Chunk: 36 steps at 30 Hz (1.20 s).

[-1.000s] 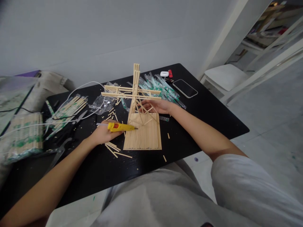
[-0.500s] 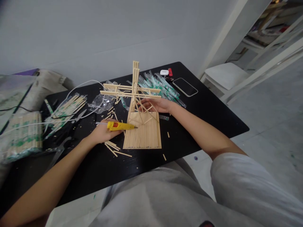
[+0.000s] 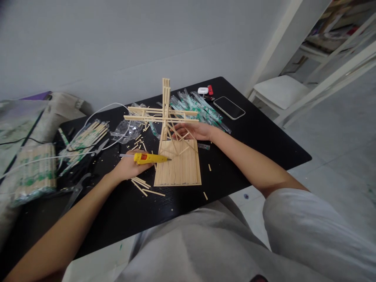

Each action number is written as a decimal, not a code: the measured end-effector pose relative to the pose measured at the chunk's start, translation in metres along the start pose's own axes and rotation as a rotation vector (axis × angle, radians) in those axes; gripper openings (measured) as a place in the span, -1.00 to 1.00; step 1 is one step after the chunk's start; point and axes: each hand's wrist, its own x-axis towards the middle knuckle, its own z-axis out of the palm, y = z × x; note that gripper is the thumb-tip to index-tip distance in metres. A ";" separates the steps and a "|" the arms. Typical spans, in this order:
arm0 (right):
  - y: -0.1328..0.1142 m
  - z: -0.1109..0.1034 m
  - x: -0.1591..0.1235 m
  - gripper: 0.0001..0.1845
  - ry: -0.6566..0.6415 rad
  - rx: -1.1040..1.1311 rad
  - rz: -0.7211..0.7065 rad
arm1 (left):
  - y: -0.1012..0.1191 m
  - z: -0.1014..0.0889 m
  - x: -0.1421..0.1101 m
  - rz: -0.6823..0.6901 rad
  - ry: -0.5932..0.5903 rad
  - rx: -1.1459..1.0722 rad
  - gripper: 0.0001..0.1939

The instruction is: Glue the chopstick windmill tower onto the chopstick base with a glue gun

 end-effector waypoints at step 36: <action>0.002 -0.003 0.001 -0.39 -0.041 0.004 -0.020 | 0.001 0.001 0.000 0.007 0.022 0.046 -0.79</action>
